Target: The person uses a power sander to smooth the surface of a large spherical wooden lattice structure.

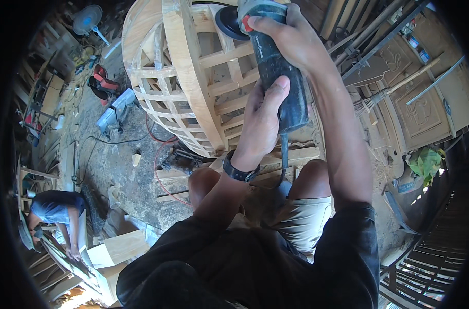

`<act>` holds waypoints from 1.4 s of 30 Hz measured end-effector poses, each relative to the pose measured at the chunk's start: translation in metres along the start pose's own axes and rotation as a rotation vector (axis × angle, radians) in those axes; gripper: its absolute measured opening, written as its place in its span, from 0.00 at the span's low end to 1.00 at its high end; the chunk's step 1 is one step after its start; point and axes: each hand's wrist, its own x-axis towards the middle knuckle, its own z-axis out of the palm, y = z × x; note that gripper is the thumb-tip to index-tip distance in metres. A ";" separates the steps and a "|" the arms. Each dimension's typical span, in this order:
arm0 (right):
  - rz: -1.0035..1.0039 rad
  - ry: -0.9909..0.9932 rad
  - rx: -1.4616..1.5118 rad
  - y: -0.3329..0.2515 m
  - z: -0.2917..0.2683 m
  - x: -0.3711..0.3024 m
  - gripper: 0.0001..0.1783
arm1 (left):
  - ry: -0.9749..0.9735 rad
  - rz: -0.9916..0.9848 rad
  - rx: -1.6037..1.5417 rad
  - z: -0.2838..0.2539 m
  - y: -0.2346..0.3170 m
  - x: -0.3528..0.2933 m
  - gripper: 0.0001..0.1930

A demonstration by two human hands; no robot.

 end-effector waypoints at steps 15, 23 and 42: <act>-0.249 0.131 0.073 0.060 0.020 -0.069 0.45 | 0.118 0.017 0.269 -0.044 -0.040 -0.018 0.37; -0.182 0.072 0.044 0.062 0.036 -0.082 0.49 | 0.326 -0.036 0.558 -0.026 -0.002 -0.012 0.34; -0.286 0.216 0.015 0.073 0.042 -0.074 0.51 | 0.283 0.102 0.698 -0.036 -0.004 0.002 0.37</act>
